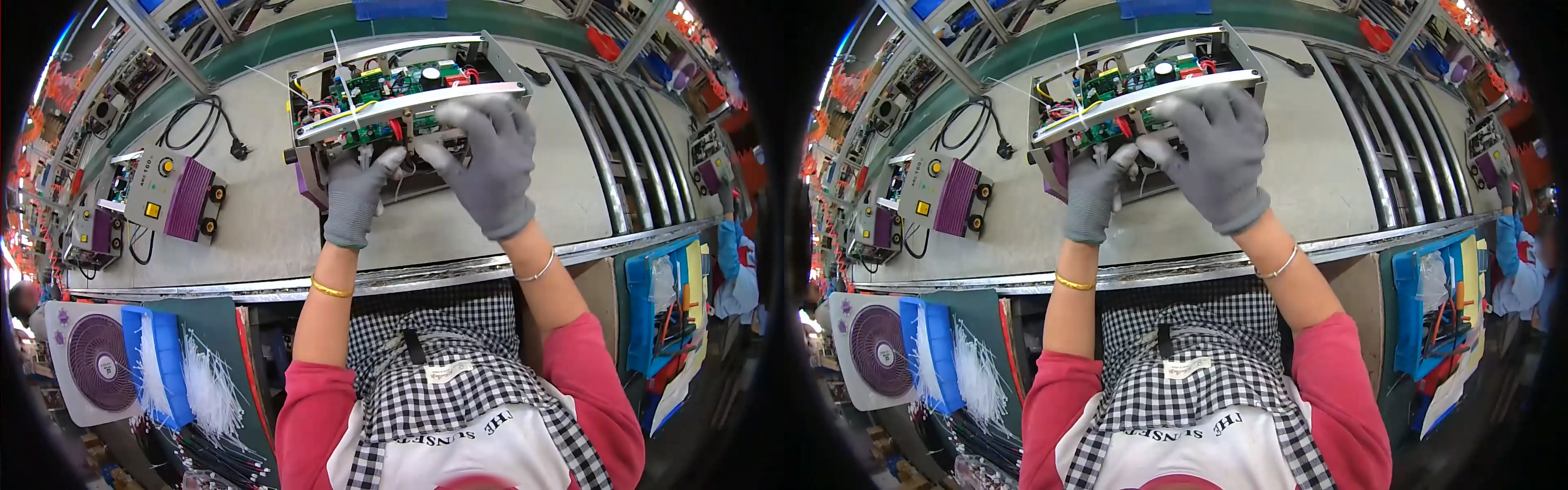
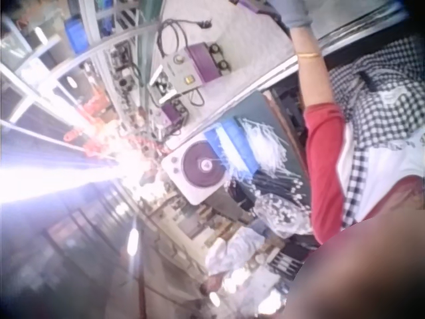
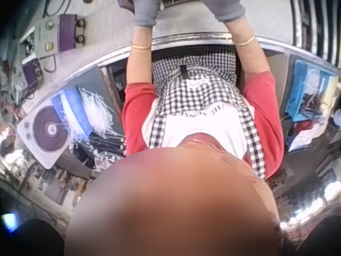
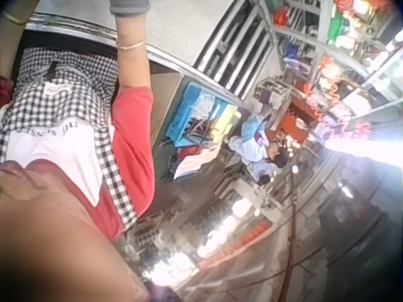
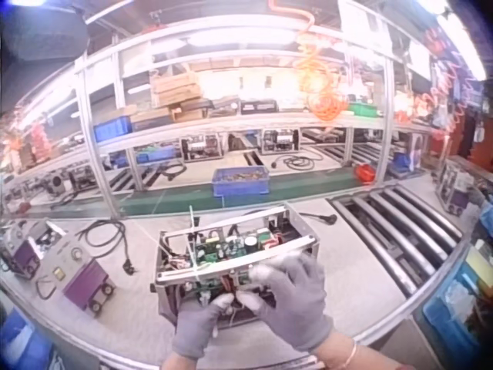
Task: Wire and organize electrical components within a metal inverter chassis using zip ties and connectors.
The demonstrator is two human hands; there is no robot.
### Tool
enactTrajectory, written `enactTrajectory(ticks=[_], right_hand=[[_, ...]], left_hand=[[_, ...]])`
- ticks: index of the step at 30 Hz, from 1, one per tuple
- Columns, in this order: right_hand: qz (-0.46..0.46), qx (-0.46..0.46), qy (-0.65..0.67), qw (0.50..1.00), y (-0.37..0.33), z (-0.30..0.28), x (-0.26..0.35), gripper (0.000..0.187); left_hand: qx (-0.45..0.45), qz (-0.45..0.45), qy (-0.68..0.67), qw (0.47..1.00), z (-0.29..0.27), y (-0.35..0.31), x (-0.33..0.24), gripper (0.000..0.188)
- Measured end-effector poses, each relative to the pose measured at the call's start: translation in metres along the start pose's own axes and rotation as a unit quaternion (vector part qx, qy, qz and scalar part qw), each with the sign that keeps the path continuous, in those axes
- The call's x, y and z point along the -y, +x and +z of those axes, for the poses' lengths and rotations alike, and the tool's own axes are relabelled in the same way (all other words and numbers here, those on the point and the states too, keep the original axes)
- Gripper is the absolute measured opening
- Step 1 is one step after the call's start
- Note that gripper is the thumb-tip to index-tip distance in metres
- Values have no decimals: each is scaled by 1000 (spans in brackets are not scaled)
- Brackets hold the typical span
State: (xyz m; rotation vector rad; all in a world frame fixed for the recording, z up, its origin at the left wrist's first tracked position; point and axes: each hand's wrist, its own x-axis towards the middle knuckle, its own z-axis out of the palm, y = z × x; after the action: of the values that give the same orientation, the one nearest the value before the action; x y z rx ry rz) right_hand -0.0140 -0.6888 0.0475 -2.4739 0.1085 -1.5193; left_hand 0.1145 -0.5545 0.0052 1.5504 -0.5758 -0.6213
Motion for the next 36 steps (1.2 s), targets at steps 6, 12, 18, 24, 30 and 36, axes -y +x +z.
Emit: enactTrajectory(ticks=[6,12,18,24,30,36], right_hand=[[-11,39,-102,994,18,26,-5,50],[-10,6,-108,994,15,18,7,44],[12,109,34,993,-20,14,22,24],[39,120,88,988,-28,9,23,18],[92,65,151,982,-22,-9,23,14],[324,109,367,865,-17,-27,14,16]], left_hand=[[-31,127,-39,991,12,1,11,31],[-79,143,170,972,9,-10,16,28],[-129,265,272,916,16,-34,9,28],[-59,220,210,951,14,-49,5,27],[38,105,51,992,-2,-53,20,25],[57,44,-31,997,-27,-59,-18,35]])
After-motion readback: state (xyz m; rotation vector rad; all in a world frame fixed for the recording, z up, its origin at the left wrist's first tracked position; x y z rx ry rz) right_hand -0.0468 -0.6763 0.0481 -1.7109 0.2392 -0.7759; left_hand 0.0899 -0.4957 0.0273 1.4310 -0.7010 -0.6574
